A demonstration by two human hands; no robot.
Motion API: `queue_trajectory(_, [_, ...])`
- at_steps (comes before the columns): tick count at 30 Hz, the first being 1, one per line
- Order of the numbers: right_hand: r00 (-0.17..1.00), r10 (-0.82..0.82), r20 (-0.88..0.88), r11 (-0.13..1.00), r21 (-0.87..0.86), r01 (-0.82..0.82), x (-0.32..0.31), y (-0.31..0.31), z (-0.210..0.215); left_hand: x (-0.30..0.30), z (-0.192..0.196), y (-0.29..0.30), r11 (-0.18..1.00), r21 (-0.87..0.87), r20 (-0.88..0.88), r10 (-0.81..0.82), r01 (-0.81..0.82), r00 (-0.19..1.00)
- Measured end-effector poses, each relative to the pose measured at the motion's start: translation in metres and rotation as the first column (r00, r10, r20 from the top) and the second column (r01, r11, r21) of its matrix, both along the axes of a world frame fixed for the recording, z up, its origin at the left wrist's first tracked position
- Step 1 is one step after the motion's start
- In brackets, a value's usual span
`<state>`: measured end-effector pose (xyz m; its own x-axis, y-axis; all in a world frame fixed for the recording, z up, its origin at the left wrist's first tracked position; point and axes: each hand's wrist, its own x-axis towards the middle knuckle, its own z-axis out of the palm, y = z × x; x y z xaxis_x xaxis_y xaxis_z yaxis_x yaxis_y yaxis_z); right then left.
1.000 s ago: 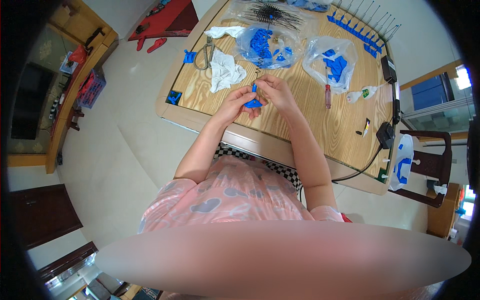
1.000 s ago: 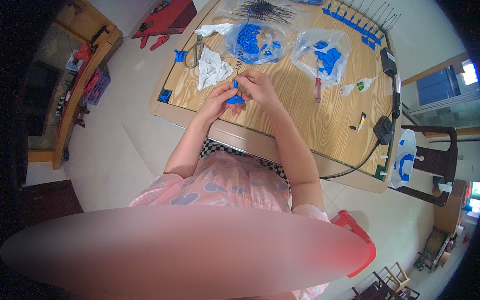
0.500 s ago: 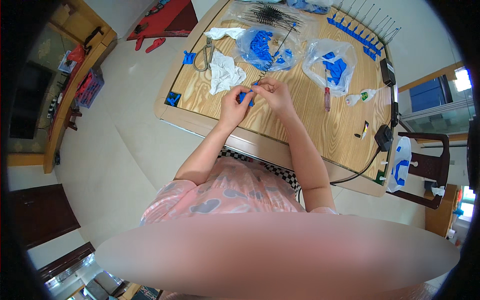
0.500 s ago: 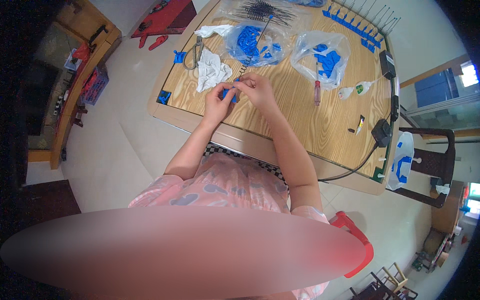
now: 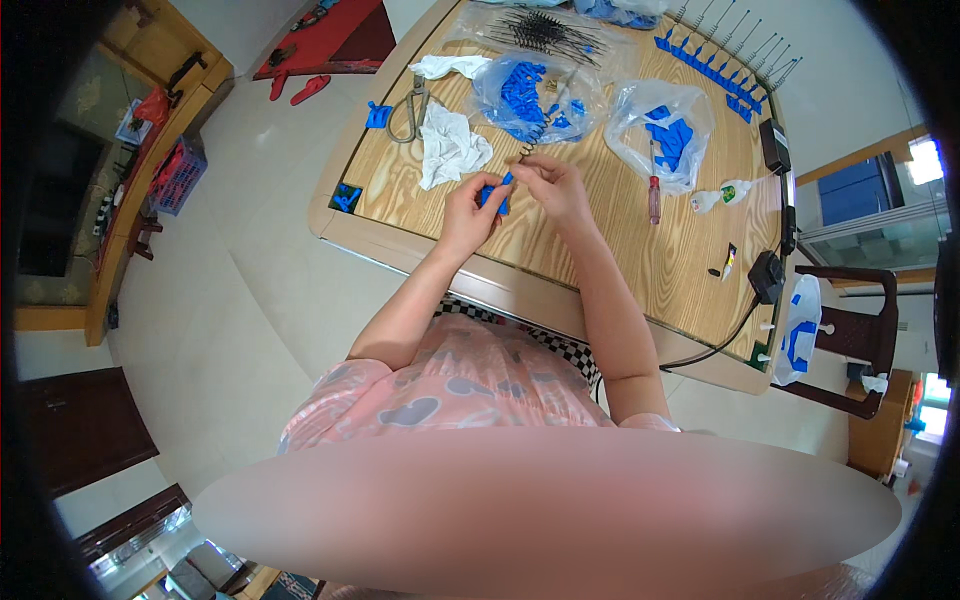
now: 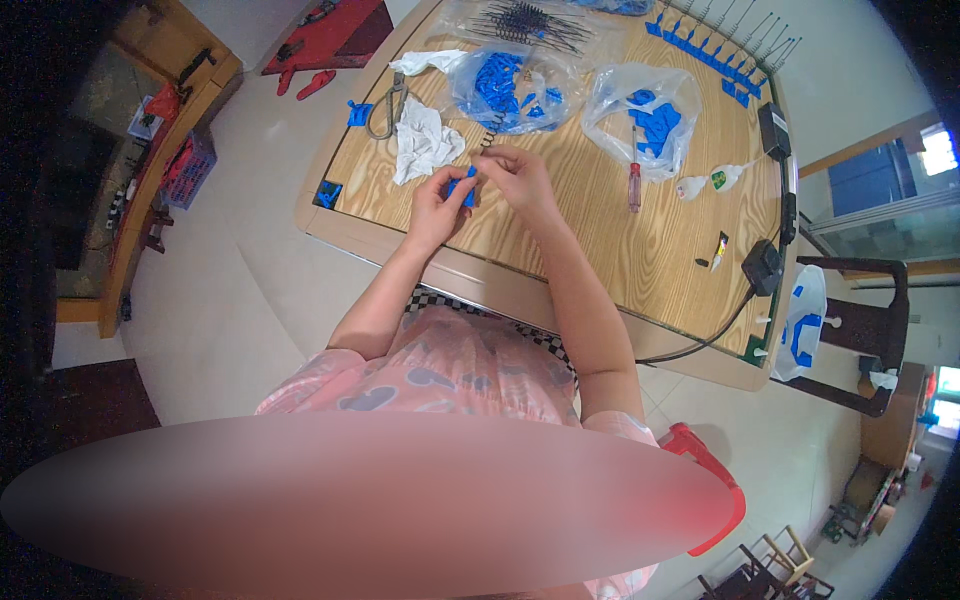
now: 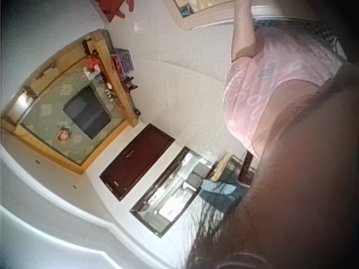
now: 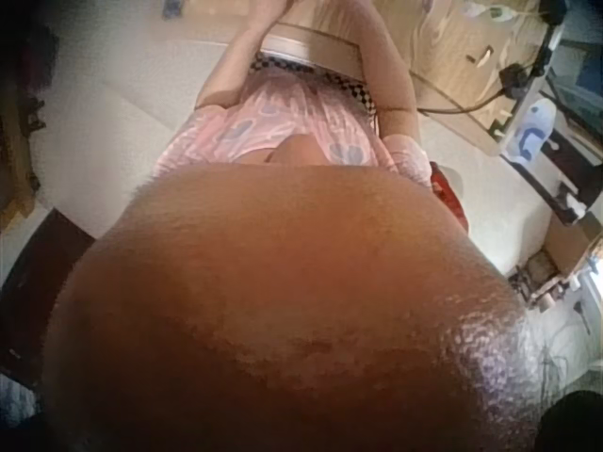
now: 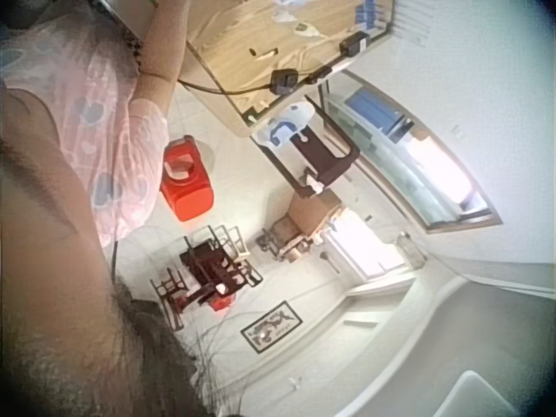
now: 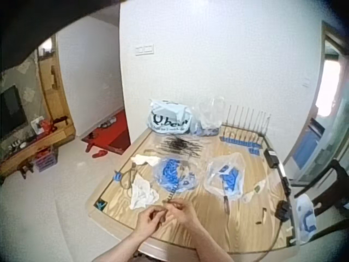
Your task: The person assembles blue plastic electrical components and wires them together using a screwdriver.
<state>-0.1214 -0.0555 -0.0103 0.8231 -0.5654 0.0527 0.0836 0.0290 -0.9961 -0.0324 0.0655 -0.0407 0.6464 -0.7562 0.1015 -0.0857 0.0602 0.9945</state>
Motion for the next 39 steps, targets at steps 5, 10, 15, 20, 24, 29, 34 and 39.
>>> queue_trajectory(5, [0.964, -0.261, 0.044, 0.963, 0.087, 0.257, -0.0006, 0.0000, 0.0077, -0.0009, -0.0043, 0.0007, 0.999, -0.022, 0.222, 0.053, -0.049, 0.974])
queue_trajectory(10, [0.949, -0.317, 0.005, 0.947, 0.061, 0.316, -0.0022, -0.0029, 0.0069, -0.0023, 0.0010, 0.0016, 0.998, 0.038, 0.183, 0.044, -0.052, 0.982])
queue_trajectory(15, [0.947, -0.321, 0.018, 0.945, 0.065, 0.320, -0.0008, -0.0042, 0.0029, -0.0020, 0.0012, 0.0005, 0.998, 0.049, 0.190, 0.037, -0.047, 0.981])
queue_trajectory(20, [0.949, -0.312, 0.036, 0.950, 0.047, 0.310, -0.0007, -0.0038, 0.0042, -0.0003, -0.0042, 0.0002, 0.999, 0.030, 0.198, 0.028, -0.035, 0.980])
queue_trajectory(24, [0.950, -0.309, 0.044, 0.951, 0.041, 0.307, -0.0016, -0.0036, 0.0049, -0.0009, -0.0034, 0.0004, 0.999, 0.027, 0.198, 0.034, -0.040, 0.980])
queue_trajectory(29, [0.951, -0.305, 0.051, 0.952, 0.041, 0.303, -0.0015, -0.0050, 0.0020, -0.0028, 0.0019, 0.0015, 0.998, 0.034, 0.208, 0.036, -0.044, 0.977])
queue_trajectory(34, [0.942, -0.322, 0.092, 0.947, 0.036, 0.320, -0.0007, -0.0031, 0.0033, -0.0020, -0.0007, 0.0015, 0.998, 0.023, 0.239, 0.050, -0.057, 0.970])
queue_trajectory(39, [0.943, -0.320, 0.088, 0.947, 0.030, 0.319, -0.0014, -0.0038, 0.0027, -0.0013, -0.0013, 0.0013, 0.998, 0.043, 0.218, 0.030, -0.040, 0.976])
